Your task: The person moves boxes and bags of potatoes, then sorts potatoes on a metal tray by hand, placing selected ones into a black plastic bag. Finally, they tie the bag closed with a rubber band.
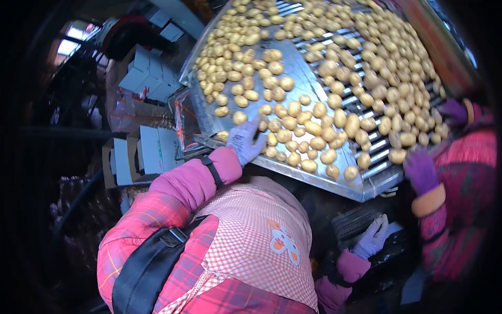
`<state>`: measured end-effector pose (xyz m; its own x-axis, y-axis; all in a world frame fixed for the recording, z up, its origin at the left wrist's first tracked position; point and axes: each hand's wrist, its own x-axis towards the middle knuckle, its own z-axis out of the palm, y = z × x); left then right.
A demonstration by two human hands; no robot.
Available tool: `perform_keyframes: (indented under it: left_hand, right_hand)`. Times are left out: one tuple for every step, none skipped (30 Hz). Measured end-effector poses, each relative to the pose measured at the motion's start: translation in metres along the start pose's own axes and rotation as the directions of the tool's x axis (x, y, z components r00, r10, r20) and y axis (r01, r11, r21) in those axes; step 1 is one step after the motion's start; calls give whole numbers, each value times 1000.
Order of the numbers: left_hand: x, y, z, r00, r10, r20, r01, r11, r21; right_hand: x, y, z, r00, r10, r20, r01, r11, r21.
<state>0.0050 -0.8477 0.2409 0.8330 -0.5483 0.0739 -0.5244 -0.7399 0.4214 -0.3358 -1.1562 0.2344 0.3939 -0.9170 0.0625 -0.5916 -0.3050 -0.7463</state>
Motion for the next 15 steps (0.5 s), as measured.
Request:
perform_keyframes:
  left_hand:
    - [0, 2, -9, 1000, 17, 27, -16, 999, -49]
    - [0, 0, -11, 997, 35, 63, -28, 994, -109]
    - [0, -5, -14, 993, 61, 98, -43, 985, -168]
    - [-3, -21, -6, 991, 116, 59, -103, 978, -181]
    - [1, -28, -14, 994, 101, 42, -91, 977, -194]
    - [9, -36, -23, 992, 109, -56, -115, 987, -109]
    - [19, -47, -33, 981, 121, -150, -125, 992, -17]
    - [32, -64, -42, 975, 96, -198, -98, 995, 3]
    - [47, -80, -52, 973, 54, -226, -40, 997, 68]
    - [63, -95, -59, 968, 20, -251, 13, 991, 130]
    - [80, -115, -62, 970, -40, -241, 85, 980, 179]
    - [96, -133, -61, 968, -96, -230, 149, 962, 228]
    - [112, -146, -56, 970, -91, -225, 141, 966, 216]
    - [127, -155, -49, 955, -144, -260, 209, 947, 244]
    - [141, -163, -41, 933, -196, -302, 280, 922, 269]
  right_hand:
    - [9, -32, 13, 994, -104, -16, 104, 995, 2]
    - [15, -63, 27, 976, -218, 13, 218, 976, -26]
    - [17, -91, 41, 945, -325, 41, 327, 944, -51]
    - [19, -114, 58, 930, -346, 127, 357, 930, -85]
    - [19, -117, 80, 890, -427, 159, 443, 892, -85]
    - [17, -118, 99, 864, -461, 200, 482, 873, -71]
    - [16, -120, 118, 836, -493, 243, 518, 854, -52]
    - [11, -121, 133, 835, -487, 256, 522, 849, -84]
    - [9, -121, 143, 836, -480, 265, 522, 845, -117]
    - [6, -132, 148, 838, -486, 248, 533, 828, -174]
    - [8, -137, 152, 836, -490, 248, 537, 823, -186]
    - [9, -140, 155, 892, -385, 237, 439, 864, -247]
    - [10, -141, 158, 938, -273, 215, 330, 892, -308]
    - [11, -141, 159, 933, -290, 211, 347, 879, -326]
    - [9, -143, 160, 934, -295, 201, 349, 875, -336]
